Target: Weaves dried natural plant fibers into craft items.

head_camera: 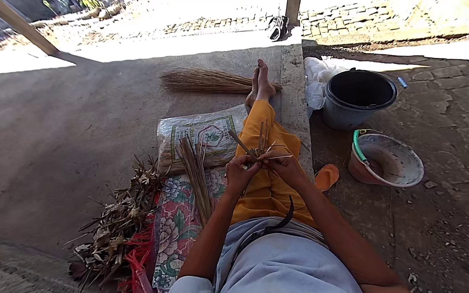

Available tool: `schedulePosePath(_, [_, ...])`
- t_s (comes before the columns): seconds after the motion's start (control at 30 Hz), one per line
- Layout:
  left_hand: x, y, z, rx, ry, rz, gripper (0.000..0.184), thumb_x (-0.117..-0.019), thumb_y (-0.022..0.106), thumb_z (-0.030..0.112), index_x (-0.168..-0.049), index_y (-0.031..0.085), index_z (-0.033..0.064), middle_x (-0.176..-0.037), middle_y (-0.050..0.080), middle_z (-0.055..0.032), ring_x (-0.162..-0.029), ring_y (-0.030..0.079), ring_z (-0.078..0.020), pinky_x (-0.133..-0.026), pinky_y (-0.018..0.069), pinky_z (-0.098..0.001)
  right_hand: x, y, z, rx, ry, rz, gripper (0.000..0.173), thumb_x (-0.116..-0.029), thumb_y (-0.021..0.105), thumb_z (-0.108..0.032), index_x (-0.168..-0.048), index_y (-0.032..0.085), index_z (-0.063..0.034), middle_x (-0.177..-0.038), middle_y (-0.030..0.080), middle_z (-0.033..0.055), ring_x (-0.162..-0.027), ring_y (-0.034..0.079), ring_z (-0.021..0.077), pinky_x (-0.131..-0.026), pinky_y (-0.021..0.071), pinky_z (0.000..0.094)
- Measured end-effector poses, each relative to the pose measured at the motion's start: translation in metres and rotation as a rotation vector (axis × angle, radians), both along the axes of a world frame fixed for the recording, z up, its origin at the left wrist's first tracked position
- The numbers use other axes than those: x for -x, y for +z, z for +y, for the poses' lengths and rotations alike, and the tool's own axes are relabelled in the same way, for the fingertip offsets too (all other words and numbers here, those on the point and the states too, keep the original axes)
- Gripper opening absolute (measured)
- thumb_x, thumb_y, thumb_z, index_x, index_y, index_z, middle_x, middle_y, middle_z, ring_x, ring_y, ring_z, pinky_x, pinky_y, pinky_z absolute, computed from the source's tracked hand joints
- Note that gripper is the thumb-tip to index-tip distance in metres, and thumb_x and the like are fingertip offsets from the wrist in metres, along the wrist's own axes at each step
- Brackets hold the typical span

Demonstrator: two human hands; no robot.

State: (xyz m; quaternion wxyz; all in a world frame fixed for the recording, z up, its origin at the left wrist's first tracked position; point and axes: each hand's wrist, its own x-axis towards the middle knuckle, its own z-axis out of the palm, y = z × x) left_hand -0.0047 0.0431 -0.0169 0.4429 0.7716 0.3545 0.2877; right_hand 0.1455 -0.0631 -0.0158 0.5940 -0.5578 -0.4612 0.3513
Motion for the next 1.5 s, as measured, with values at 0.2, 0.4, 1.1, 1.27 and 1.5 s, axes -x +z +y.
schedulePosePath(0.2, [-0.003,0.005,-0.009,-0.01,-0.022,-0.031,0.012,-0.0797,0.083,0.015,-0.083,0.074,0.0073,-0.081,0.066,-0.0013,-0.081,0.06,-0.0118,-0.078,0.0482,-0.0354,-0.004,0.003,-0.003,-0.006,0.017,-0.13,0.024,-0.1004,0.055,0.0,-0.112,0.076,-0.0056,-0.11,0.066,0.0085,-0.095,0.066,0.011,-0.084,0.0574,0.0263])
schedulePosePath(0.4, [-0.003,0.002,-0.01,-0.05,-0.129,-0.214,0.007,-0.0842,0.081,0.009,-0.082,0.075,0.0064,-0.08,0.069,0.001,-0.085,0.062,-0.0081,-0.084,0.0486,-0.0301,0.002,0.015,-0.006,-0.006,-0.153,0.256,0.028,-0.0885,0.07,0.009,-0.113,0.063,-0.0023,-0.084,0.069,0.006,-0.071,0.069,0.0146,-0.07,0.0623,0.0317])
schedulePosePath(1.1, [-0.006,-0.002,-0.013,-0.105,-0.162,-0.317,0.009,-0.0906,0.074,0.011,-0.083,0.074,0.0062,-0.083,0.07,0.0005,-0.09,0.062,-0.0104,-0.089,0.0452,-0.0349,0.002,0.03,-0.011,0.027,-0.118,0.126,0.009,-0.091,0.068,0.008,-0.097,0.067,0.0007,-0.081,0.068,0.0047,-0.07,0.067,0.0094,-0.07,0.0596,0.025])
schedulePosePath(1.27, [-0.006,0.001,-0.014,-0.019,-0.126,-0.334,0.006,-0.0914,0.073,0.009,-0.088,0.073,0.0044,-0.086,0.069,-0.0017,-0.085,0.064,-0.0088,-0.082,0.0524,-0.0284,0.001,0.027,-0.012,-0.026,-0.06,0.099,0.012,-0.0916,0.066,0.006,-0.101,0.068,-0.0006,-0.088,0.07,0.0043,-0.076,0.068,0.0099,-0.075,0.0599,0.0258])
schedulePosePath(1.5, [-0.004,0.005,-0.016,0.122,-0.143,-0.367,0.006,-0.0934,0.071,0.008,-0.09,0.074,0.0043,-0.086,0.07,-0.0006,-0.086,0.065,-0.0074,-0.083,0.0537,-0.0272,0.004,0.028,-0.01,0.046,-0.124,0.147,0.005,-0.0964,0.065,0.0,-0.101,0.067,0.0002,-0.084,0.069,0.005,-0.072,0.067,0.0107,-0.071,0.0598,0.0266])
